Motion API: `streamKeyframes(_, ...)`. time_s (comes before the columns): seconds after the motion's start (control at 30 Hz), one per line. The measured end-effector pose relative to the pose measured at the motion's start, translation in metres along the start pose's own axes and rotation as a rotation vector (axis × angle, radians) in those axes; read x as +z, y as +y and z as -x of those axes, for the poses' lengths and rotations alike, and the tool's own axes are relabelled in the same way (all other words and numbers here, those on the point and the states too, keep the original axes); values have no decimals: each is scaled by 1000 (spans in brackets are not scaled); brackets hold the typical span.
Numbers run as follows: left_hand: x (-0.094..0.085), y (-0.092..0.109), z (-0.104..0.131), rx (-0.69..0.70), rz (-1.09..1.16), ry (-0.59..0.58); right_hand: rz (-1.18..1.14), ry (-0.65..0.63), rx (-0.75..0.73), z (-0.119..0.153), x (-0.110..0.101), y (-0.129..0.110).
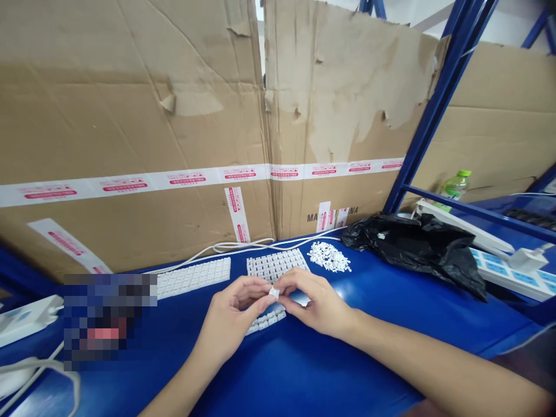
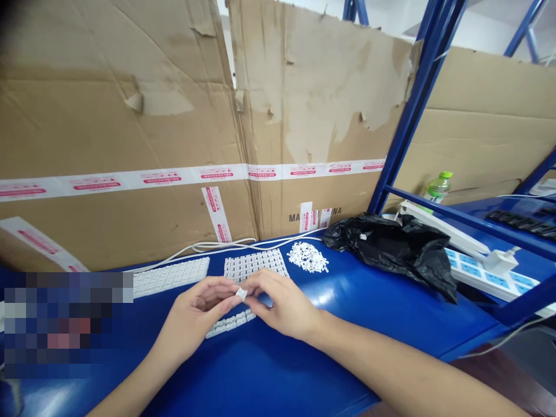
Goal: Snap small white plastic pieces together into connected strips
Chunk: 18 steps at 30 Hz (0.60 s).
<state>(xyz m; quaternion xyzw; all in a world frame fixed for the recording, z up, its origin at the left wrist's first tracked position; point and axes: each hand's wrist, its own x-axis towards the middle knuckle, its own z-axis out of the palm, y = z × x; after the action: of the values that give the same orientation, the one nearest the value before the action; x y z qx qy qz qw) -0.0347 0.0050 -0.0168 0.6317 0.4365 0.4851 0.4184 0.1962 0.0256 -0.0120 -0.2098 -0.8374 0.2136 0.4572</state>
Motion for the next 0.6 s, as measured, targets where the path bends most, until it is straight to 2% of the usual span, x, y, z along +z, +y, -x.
streamKeyframes(0.1,3,8,2,-36,-1,-15,-16,10,-3,1,1,0)
streamKeyframes(0.17,2,14,4,-37,2,-65,-10,8,-40,1,2,-1)
streamKeyframes(0.27,-4,22,5,26,-120,-141,18,1,-61,0,0,-1)
streamKeyframes(0.33,-16,26,2,105,-344,-47,33,-2,-43,0,-3,2)
streamKeyframes(0.4,-39,26,-6,225,-583,109,42,0,-18,0,-7,5)
streamKeyframes(0.43,-54,25,-11,314,-692,151,44,0,-7,0,-9,7)
streamKeyframes(0.5,-94,19,-22,378,-939,220,48,-3,5,0,-12,11)
streamKeyframes(0.53,-117,16,-28,352,-1073,224,52,-8,6,0,-12,13)
streamKeyframes(0.6,-164,9,-37,180,-1326,164,61,-18,9,1,-12,17)
